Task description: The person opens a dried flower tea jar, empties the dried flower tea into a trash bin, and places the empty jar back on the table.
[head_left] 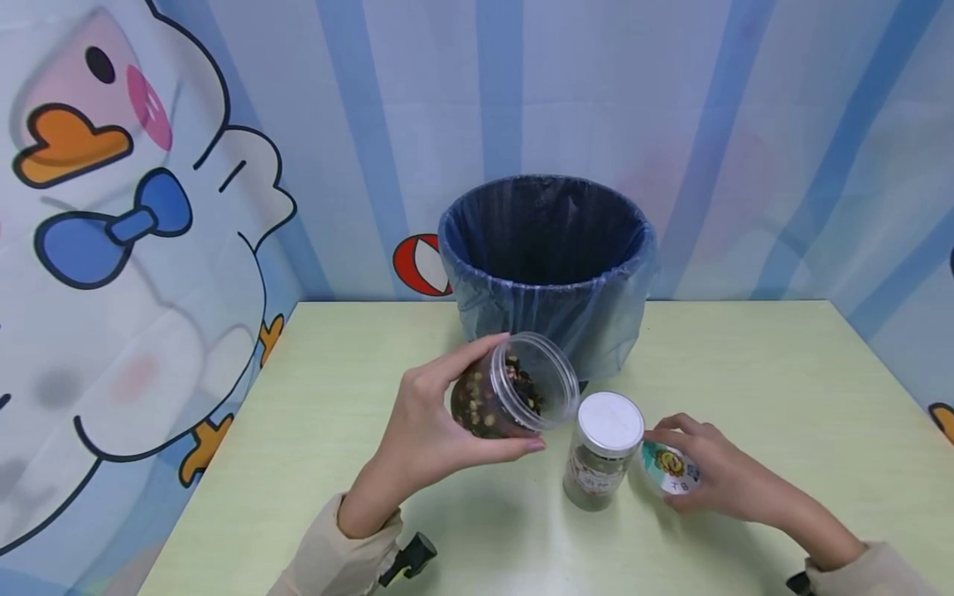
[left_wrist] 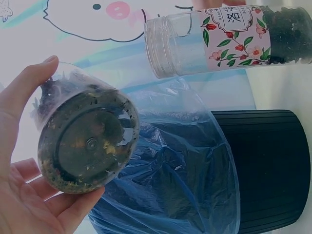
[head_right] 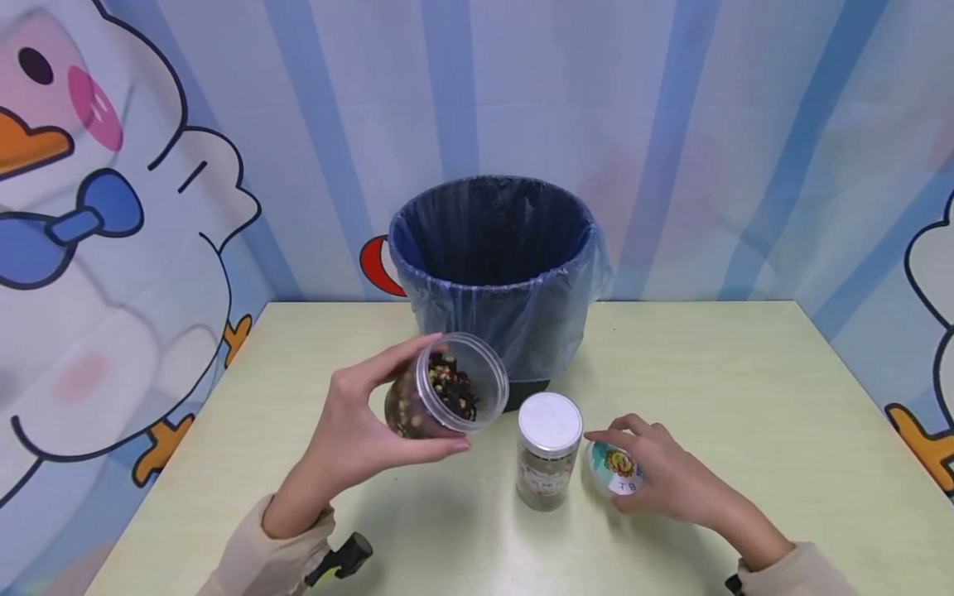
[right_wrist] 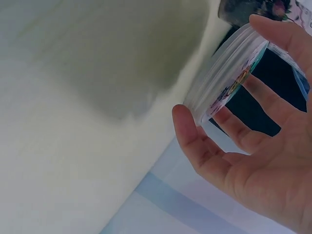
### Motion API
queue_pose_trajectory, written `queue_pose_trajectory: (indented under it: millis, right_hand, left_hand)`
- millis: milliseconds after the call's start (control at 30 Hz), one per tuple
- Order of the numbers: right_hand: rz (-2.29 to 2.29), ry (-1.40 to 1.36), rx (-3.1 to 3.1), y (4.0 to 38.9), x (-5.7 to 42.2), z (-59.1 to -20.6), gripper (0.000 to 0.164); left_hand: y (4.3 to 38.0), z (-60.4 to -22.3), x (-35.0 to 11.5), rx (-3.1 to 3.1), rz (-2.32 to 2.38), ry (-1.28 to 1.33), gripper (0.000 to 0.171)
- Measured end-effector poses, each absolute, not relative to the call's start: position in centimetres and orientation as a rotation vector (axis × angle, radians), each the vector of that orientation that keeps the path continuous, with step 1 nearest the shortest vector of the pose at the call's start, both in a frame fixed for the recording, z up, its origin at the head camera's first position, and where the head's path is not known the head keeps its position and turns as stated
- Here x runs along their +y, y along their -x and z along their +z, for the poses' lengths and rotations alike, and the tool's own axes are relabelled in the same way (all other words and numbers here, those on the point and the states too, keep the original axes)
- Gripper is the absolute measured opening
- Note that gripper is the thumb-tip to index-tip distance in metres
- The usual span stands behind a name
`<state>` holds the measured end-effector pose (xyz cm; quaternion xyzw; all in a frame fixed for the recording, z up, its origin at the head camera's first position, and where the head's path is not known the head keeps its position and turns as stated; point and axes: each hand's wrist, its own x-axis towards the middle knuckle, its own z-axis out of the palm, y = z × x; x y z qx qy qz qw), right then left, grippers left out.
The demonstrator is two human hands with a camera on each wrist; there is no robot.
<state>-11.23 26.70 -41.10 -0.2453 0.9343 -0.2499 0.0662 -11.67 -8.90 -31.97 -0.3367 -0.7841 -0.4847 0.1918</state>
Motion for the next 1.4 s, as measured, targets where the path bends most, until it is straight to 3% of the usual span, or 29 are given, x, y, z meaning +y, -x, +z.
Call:
queue_pose_trajectory:
  millis: [1400]
  right_hand:
    - [-0.641,0.680,2.811,11.4,26.2,-43.4,0.066]
  left_hand:
    - [12.6,-31.2,-11.1,-2.214,-1.303,0.817,0.090]
